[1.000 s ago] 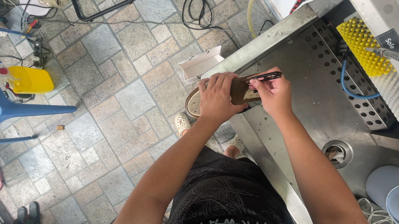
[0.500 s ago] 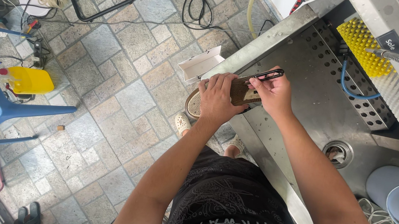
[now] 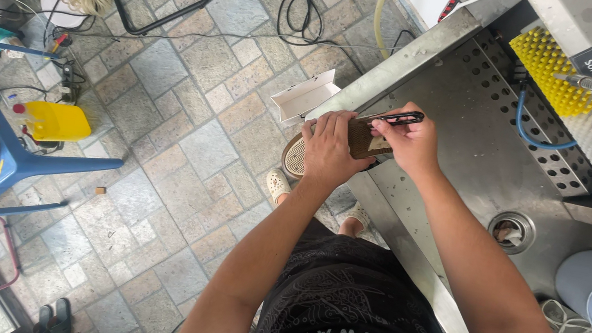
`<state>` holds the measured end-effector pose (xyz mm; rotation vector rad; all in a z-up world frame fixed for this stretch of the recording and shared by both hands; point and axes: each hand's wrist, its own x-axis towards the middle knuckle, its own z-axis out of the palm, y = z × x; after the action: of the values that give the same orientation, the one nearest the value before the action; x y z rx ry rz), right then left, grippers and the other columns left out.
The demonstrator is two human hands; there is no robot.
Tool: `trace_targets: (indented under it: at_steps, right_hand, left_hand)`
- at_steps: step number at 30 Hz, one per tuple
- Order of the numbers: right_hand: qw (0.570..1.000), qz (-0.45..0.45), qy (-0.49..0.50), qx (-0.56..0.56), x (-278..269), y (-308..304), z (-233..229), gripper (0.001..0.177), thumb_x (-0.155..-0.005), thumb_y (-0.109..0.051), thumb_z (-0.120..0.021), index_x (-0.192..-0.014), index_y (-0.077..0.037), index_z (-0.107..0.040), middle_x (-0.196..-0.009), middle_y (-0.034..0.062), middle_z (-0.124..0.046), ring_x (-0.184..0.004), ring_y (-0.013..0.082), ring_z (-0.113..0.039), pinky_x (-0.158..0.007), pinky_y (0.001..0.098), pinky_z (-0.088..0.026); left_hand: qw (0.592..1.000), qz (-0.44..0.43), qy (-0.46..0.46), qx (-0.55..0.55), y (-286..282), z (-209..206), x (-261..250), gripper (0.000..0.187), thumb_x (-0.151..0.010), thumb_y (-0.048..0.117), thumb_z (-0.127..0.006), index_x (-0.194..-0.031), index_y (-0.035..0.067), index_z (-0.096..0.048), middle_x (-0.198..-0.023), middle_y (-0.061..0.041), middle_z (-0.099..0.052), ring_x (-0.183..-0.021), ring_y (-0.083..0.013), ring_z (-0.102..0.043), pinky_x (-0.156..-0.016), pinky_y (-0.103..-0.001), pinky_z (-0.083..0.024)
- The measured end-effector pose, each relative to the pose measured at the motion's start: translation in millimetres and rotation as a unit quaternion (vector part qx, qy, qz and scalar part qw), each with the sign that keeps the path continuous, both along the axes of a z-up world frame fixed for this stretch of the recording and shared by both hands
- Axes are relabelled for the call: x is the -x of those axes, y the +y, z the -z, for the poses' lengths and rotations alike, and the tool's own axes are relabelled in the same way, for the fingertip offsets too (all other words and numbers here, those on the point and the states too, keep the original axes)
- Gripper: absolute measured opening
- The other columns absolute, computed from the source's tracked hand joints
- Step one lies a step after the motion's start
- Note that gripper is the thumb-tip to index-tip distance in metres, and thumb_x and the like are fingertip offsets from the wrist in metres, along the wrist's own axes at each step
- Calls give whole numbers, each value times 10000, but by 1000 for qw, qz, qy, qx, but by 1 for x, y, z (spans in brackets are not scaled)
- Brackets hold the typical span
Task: The person rinses a shoe sole under a tap, then uses a small tool to scrape debris from the sole's grooves. The person handles the shoe and tool over a sink and a shoe-washing machine.
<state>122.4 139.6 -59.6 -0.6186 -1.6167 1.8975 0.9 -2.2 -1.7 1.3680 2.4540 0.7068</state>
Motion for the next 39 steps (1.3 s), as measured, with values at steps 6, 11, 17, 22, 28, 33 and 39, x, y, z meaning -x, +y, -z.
trace_targets:
  at_steps: [6, 11, 17, 22, 28, 33, 39]
  right_hand:
    - [998, -7, 4, 54, -6, 6, 7, 180, -968, 43, -717, -926, -22, -555, -1004, 130, -749, -901, 165, -741, -821, 310, -639]
    - [997, 2, 51, 60, -4, 4, 7, 202, -977, 43, -714, -926, -38, -536, -972, 86, -689, -925, 163, -742, -850, 336, -663]
    - [999, -5, 19, 25, -4, 1, 8, 204, -988, 48, -709, -930, -27, -528, -977, 92, -698, -920, 152, -731, -836, 311, -640]
    - [999, -9, 31, 5, -3, 1, 4, 188, -991, 40, -702, -940, -21, -532, -984, 90, -694, -912, 139, -723, -825, 299, -643]
    - [1000, 5, 17, -6, -1, -1, 4, 166, -989, 45, -709, -947, -4, -556, -977, 92, -684, -889, 144, -722, -802, 288, -627]
    - [1000, 10, -8, -26, -2, -3, 5, 149, -997, 51, -706, -945, -3, -578, -976, 103, -682, -904, 156, -731, -810, 298, -639]
    - [993, 45, 39, 104, 4, 3, -1, 261, -964, 45, -704, -901, -61, -474, -1001, 143, -747, -903, 173, -766, -838, 316, -659]
  left_hand:
    - [999, -3, -2, -39, -1, 2, -2, 938, -520, 436, -961, -1284, 98, -533, -1253, -39, -610, -1241, -246, -552, -1089, -516, -314]
    - [999, 1, 7, -45, 0, 2, -2, 958, -502, 451, -968, -1273, 91, -529, -1242, -53, -606, -1233, -260, -550, -1081, -525, -316]
    - [999, 3, -4, -45, -2, 5, 0, 996, -513, 457, -966, -1309, 78, -502, -1260, -72, -606, -1239, -273, -545, -1081, -537, -310]
    - [997, 21, -48, -48, -7, 11, 7, 982, -568, 439, -954, -1343, 66, -482, -1287, -87, -601, -1268, -271, -545, -1110, -531, -322]
    - [995, 30, -51, -76, -16, 16, 17, 994, -532, 436, -964, -1337, 55, -524, -1443, -180, -450, -1331, -355, -491, -1082, -518, -370]
    - [995, 21, -86, -38, -17, 16, 20, 1032, -542, 474, -971, -1365, 28, -538, -1467, -184, -409, -1345, -373, -468, -1116, -496, -386]
    - [1000, 1, -17, -20, -16, 4, 14, 1018, -536, 541, -956, -1350, 73, -562, -1405, -120, -485, -1365, -373, -444, -1148, -549, -331]
